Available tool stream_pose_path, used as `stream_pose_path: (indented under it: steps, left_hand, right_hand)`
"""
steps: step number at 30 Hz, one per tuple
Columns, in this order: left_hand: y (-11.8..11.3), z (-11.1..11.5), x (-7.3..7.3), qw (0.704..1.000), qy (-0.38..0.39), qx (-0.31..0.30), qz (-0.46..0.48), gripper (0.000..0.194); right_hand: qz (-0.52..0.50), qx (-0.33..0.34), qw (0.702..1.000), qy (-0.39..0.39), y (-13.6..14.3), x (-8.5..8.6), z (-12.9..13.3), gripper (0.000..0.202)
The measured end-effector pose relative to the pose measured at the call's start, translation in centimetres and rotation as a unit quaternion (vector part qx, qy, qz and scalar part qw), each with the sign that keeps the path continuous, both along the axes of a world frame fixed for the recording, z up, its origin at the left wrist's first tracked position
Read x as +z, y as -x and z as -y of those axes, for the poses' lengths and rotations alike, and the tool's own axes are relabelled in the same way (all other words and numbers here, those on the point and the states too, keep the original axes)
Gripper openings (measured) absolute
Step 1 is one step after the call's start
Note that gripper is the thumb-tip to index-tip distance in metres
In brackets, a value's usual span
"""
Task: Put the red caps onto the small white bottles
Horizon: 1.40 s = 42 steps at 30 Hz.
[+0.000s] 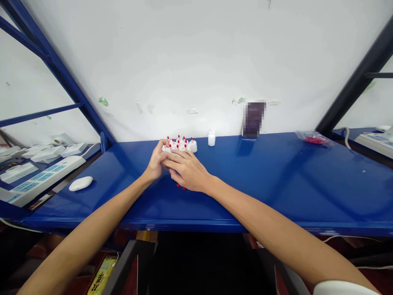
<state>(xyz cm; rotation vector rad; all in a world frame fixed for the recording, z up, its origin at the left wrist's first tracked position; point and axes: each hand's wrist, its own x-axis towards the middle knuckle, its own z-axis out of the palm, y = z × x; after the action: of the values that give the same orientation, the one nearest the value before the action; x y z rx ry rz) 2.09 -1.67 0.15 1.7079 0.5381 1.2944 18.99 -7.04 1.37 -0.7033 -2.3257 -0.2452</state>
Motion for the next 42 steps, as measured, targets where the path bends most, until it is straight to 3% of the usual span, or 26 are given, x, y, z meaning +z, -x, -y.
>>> stream_pose_path:
  steps: [5,10,14,20,23,26,29,32,36,42]
  left_hand:
    - [-0.3,0.4,0.0,0.999,0.010,0.036,-0.025,0.035]
    - [0.9,0.0,0.3,0.973,-0.052,0.128,-0.183,0.029]
    - [1.9,-0.4,0.5,0.936,-0.108,0.180,-0.284,0.026]
    - [1.7,-0.4,0.9,0.907,-0.168,0.179,-0.343,0.031]
    - [1.6,-0.3,0.8,0.905,-0.180,0.165,-0.349,0.032]
    - [1.5,-0.3,0.7,0.913,-0.175,0.154,-0.334,0.030]
    - [1.4,-0.2,0.6,0.928,-0.161,0.133,-0.308,0.029]
    - [1.3,-0.2,0.7,0.940,-0.153,0.111,-0.283,0.030]
    - [1.3,-0.3,0.9,0.946,-0.155,0.122,-0.255,0.030]
    - [1.4,0.1,1.3,0.937,-0.174,0.175,-0.245,0.021]
  right_hand:
    - [-0.072,-0.015,0.997,-0.014,-0.2,0.0,-0.4,0.034]
    - [-0.188,-0.108,0.976,0.012,-2.6,0.1,-2.1,0.032]
    - [-0.127,-0.109,0.982,0.083,-4.2,-0.5,-3.5,0.032]
    - [-0.036,-0.073,0.988,0.128,-4.6,-1.5,-4.1,0.031]
    - [-0.053,-0.077,0.989,0.117,-4.7,-1.6,-4.2,0.029]
    - [-0.139,-0.106,0.980,0.097,-5.2,-1.6,-4.8,0.029]
    - [-0.207,-0.224,0.949,0.082,-6.7,-1.7,-6.2,0.034]
    - [-0.145,-0.325,0.927,0.120,-8.7,-2.3,-7.9,0.053]
    - [-0.061,-0.322,0.930,0.169,-9.9,-3.1,-9.0,0.057]
    - [-0.071,-0.338,0.933,0.103,-8.7,-2.1,-7.2,0.028]
